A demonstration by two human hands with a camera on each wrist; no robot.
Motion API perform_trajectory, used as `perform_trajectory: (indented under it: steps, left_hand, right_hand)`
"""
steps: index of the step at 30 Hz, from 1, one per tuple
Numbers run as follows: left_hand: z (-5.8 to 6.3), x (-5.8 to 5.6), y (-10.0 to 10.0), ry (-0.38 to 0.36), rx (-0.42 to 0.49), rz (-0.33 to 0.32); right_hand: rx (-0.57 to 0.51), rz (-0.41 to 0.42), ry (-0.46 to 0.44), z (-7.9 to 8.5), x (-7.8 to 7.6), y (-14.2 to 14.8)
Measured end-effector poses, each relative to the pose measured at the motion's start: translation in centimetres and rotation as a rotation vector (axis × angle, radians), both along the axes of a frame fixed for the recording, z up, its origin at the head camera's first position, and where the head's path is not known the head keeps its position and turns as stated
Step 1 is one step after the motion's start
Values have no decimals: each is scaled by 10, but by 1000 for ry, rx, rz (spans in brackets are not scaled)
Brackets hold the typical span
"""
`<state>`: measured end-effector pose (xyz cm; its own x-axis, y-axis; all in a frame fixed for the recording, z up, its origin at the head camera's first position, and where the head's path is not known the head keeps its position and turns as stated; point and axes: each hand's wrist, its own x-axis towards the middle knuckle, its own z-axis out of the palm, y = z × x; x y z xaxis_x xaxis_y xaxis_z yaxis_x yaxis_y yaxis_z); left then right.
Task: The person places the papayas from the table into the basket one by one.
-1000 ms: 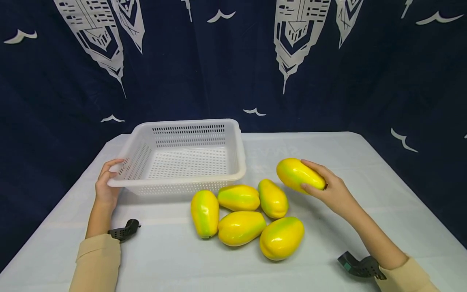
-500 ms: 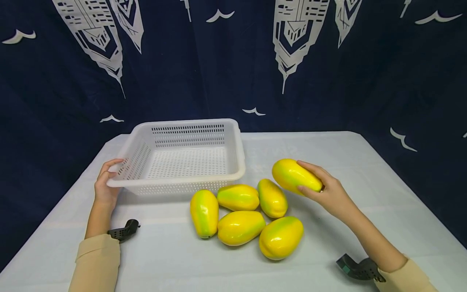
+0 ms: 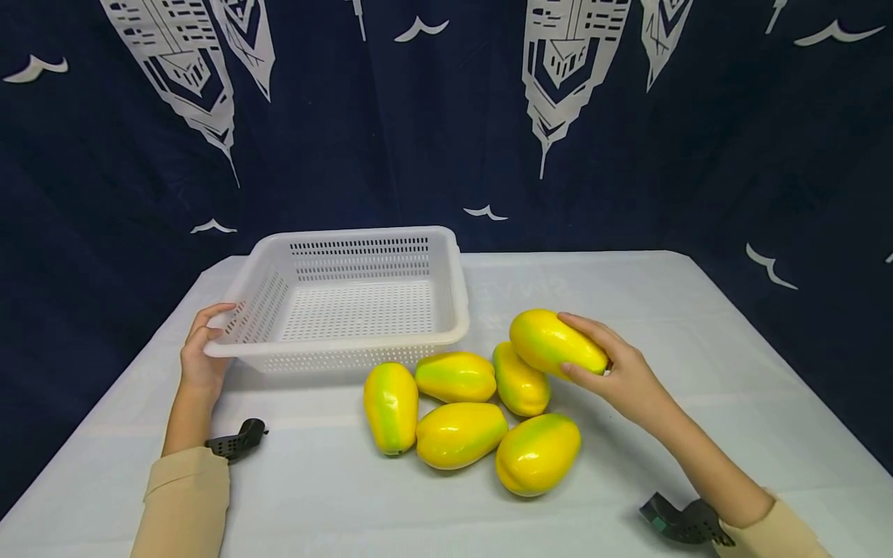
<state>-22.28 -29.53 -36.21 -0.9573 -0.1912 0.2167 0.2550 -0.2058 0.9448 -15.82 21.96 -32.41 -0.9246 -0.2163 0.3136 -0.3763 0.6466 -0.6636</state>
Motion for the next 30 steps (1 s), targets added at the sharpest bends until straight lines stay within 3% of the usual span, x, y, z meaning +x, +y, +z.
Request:
perform_trajectory:
  steps: [19,30]
  left_hand:
    - [0,0,-1,-4,-2,7]
    - [-2,0,-1,-5,-4,9]
  right_hand:
    - [-27,56,-8,-6,9,-15]
    - [-9,54,32,-9,10,-19]
